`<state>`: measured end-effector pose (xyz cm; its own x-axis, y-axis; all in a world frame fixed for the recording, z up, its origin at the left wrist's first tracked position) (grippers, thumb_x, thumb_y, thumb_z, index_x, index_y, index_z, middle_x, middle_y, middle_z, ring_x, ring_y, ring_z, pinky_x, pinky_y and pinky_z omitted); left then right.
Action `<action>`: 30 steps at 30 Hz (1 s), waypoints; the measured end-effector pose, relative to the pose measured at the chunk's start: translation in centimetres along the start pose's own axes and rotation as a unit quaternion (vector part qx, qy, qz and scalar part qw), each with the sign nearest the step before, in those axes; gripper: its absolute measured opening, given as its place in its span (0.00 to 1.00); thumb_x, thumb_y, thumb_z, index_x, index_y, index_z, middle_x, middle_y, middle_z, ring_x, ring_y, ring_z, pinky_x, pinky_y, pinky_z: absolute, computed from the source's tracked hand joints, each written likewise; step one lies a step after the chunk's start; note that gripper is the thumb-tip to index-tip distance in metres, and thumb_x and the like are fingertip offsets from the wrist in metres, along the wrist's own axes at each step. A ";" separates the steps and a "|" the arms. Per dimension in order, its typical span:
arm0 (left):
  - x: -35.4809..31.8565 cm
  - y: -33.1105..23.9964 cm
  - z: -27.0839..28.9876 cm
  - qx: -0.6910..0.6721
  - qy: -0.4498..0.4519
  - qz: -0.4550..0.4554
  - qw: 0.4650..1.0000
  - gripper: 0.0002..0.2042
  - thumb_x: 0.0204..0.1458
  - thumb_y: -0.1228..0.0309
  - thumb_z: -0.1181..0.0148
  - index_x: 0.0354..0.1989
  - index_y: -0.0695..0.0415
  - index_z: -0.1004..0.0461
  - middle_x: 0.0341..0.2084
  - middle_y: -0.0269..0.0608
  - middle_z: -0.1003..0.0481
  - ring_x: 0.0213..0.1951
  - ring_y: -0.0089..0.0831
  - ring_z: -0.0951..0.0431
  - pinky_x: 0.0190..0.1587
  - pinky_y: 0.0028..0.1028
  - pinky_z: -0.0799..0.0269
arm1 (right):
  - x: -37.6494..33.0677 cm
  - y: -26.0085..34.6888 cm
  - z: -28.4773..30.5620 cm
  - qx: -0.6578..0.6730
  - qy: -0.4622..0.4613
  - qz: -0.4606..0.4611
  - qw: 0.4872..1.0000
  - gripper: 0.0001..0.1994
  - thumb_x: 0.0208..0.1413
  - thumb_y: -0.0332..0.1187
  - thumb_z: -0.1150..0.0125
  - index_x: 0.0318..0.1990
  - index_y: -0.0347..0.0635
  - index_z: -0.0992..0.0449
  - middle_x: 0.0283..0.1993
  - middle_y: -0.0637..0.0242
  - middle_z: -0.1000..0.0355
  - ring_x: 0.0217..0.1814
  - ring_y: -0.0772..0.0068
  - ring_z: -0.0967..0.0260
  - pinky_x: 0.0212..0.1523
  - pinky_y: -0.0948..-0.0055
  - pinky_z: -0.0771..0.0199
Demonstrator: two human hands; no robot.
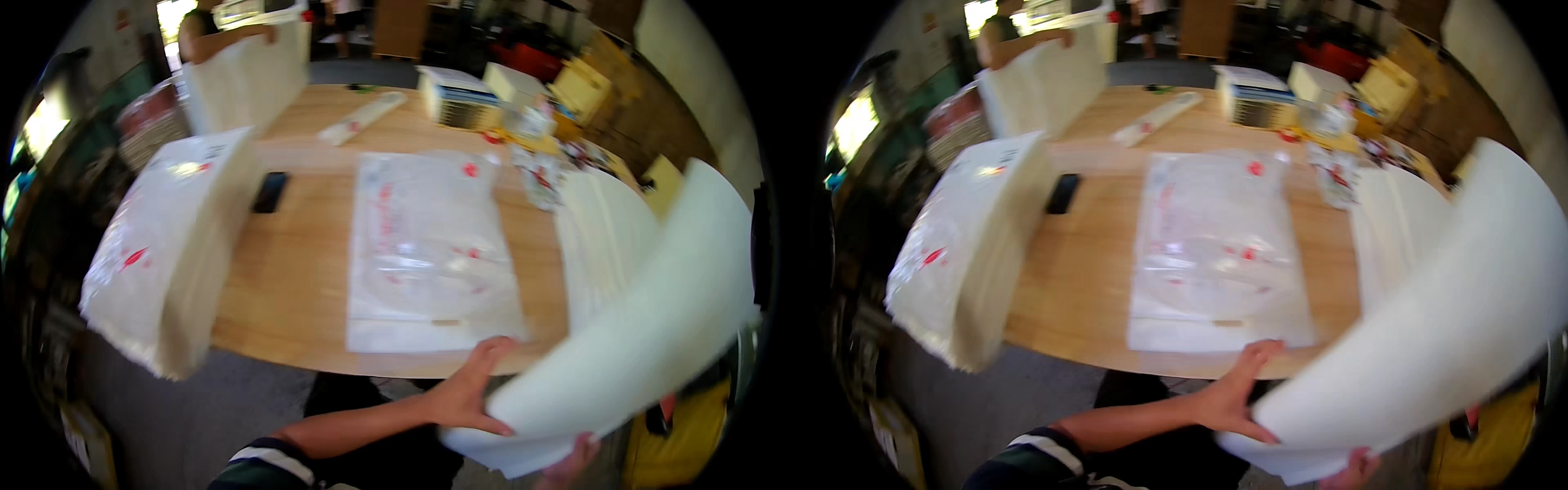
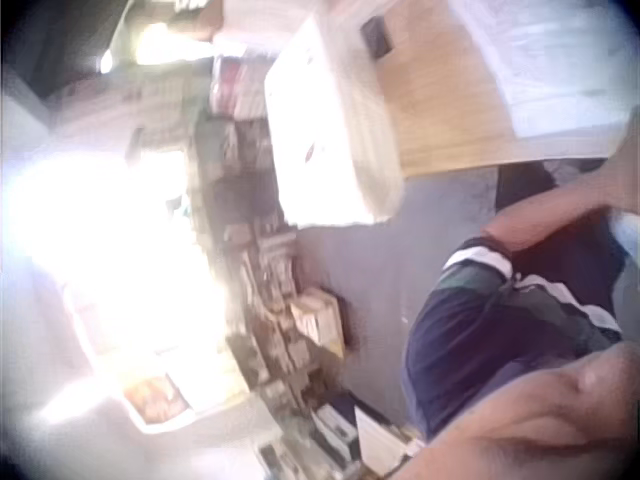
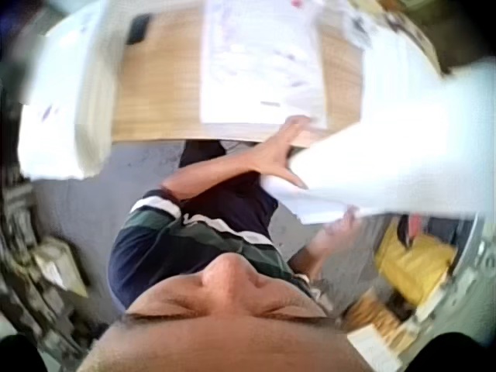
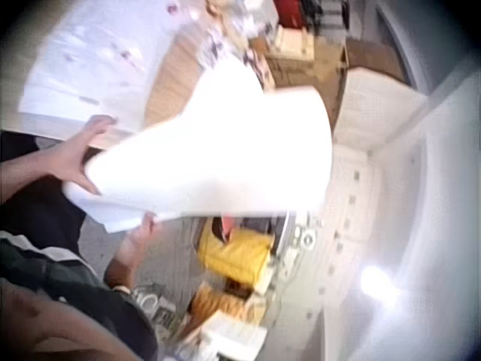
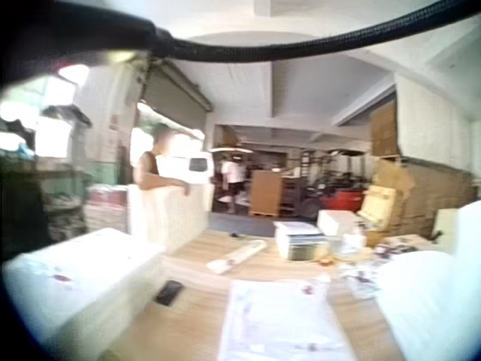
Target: The person takes a plastic bag from a stack, opens it, inserts a thick stack of white paper sheets, and then places the filled bag onto a larger pile of finished packages.
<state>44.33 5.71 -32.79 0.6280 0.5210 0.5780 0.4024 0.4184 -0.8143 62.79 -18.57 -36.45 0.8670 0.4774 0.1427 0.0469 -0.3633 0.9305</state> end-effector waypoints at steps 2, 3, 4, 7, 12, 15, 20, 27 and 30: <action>-1.0 2.1 -1.1 -0.203 0.157 0.139 0.957 0.56 0.37 0.61 0.22 0.71 0.60 0.56 0.66 0.49 0.45 0.69 0.39 0.48 0.68 0.39 0.51 | -0.4 -2.8 -0.2 -0.015 -0.053 0.024 0.998 0.09 0.58 0.28 0.40 0.44 0.43 0.32 0.47 0.59 0.28 0.47 0.64 0.31 0.48 0.57 0.27; -1.8 2.8 -0.9 -0.205 0.163 0.175 0.949 0.52 0.38 0.64 0.24 0.71 0.60 0.53 0.66 0.48 0.43 0.67 0.37 0.44 0.67 0.38 0.49 | -0.3 -3.3 -1.0 -0.068 -0.005 0.046 0.997 0.08 0.57 0.28 0.40 0.41 0.43 0.32 0.41 0.64 0.30 0.42 0.71 0.34 0.43 0.64 0.29; -2.3 3.6 -1.3 -0.253 0.132 0.202 0.937 0.50 0.39 0.64 0.24 0.70 0.60 0.50 0.64 0.47 0.40 0.66 0.37 0.42 0.67 0.38 0.48 | -0.4 -3.6 -1.4 -0.120 0.034 0.074 0.989 0.08 0.57 0.27 0.39 0.39 0.44 0.33 0.35 0.69 0.31 0.37 0.78 0.37 0.39 0.72 0.31; -5.2 7.3 0.1 -0.247 0.040 0.257 0.933 0.44 0.41 0.66 0.26 0.67 0.62 0.45 0.57 0.45 0.33 0.60 0.34 0.35 0.63 0.36 0.41 | -0.1 -3.2 -8.2 -0.144 0.070 -0.030 0.987 0.12 0.62 0.36 0.42 0.28 0.42 0.30 0.23 0.80 0.37 0.25 0.87 0.45 0.25 0.80 0.43; -7.4 11.0 1.0 -0.244 -0.011 0.320 0.916 0.38 0.42 0.67 0.28 0.62 0.63 0.40 0.52 0.43 0.29 0.55 0.32 0.31 0.59 0.35 0.36 | 0.8 -3.8 -10.9 -0.201 0.219 -0.087 0.951 0.11 0.62 0.36 0.41 0.38 0.36 0.24 0.25 0.75 0.31 0.26 0.87 0.39 0.26 0.80 0.38; -7.2 10.9 0.5 -0.257 -0.029 0.314 0.913 0.37 0.42 0.67 0.29 0.61 0.63 0.39 0.51 0.43 0.29 0.54 0.32 0.31 0.58 0.35 0.36 | 2.1 -2.8 -11.4 -0.184 0.236 -0.130 0.945 0.11 0.61 0.35 0.40 0.41 0.34 0.23 0.28 0.73 0.27 0.28 0.87 0.35 0.28 0.80 0.34; -6.1 10.9 1.7 -0.210 -0.007 0.291 0.933 0.37 0.43 0.66 0.29 0.62 0.63 0.40 0.52 0.44 0.29 0.55 0.32 0.31 0.58 0.35 0.35 | 3.0 -4.2 -11.9 -0.126 0.184 -0.126 0.967 0.11 0.60 0.35 0.39 0.41 0.34 0.22 0.31 0.70 0.24 0.30 0.86 0.32 0.31 0.81 0.30; -5.3 8.6 2.0 -0.172 0.001 0.284 0.943 0.41 0.42 0.63 0.27 0.63 0.64 0.42 0.55 0.47 0.31 0.58 0.34 0.32 0.60 0.37 0.37 | 2.8 -4.4 -10.8 -0.257 0.142 -0.009 0.956 0.10 0.58 0.34 0.38 0.32 0.35 0.23 0.23 0.77 0.31 0.24 0.88 0.38 0.23 0.81 0.39; -4.4 6.9 1.1 -0.195 0.003 0.252 0.948 0.42 0.40 0.63 0.25 0.62 0.65 0.41 0.56 0.49 0.32 0.58 0.38 0.32 0.61 0.39 0.39 | 2.6 -3.2 -9.1 -0.237 0.073 0.055 0.967 0.11 0.56 0.34 0.38 0.27 0.34 0.24 0.20 0.76 0.32 0.22 0.86 0.40 0.22 0.79 0.40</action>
<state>43.64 7.11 -40.88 0.8089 0.5772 0.1116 0.2655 -0.1893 -0.9453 60.39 -8.91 -35.94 0.7726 0.5776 0.2636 -0.3042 -0.0278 0.9522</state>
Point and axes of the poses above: each hand's wrist, its own x-axis towards the middle knuckle, its own z-axis out of the back of the hand, y = z × x, the point moved 6 cm from there along x, towards the middle knuckle
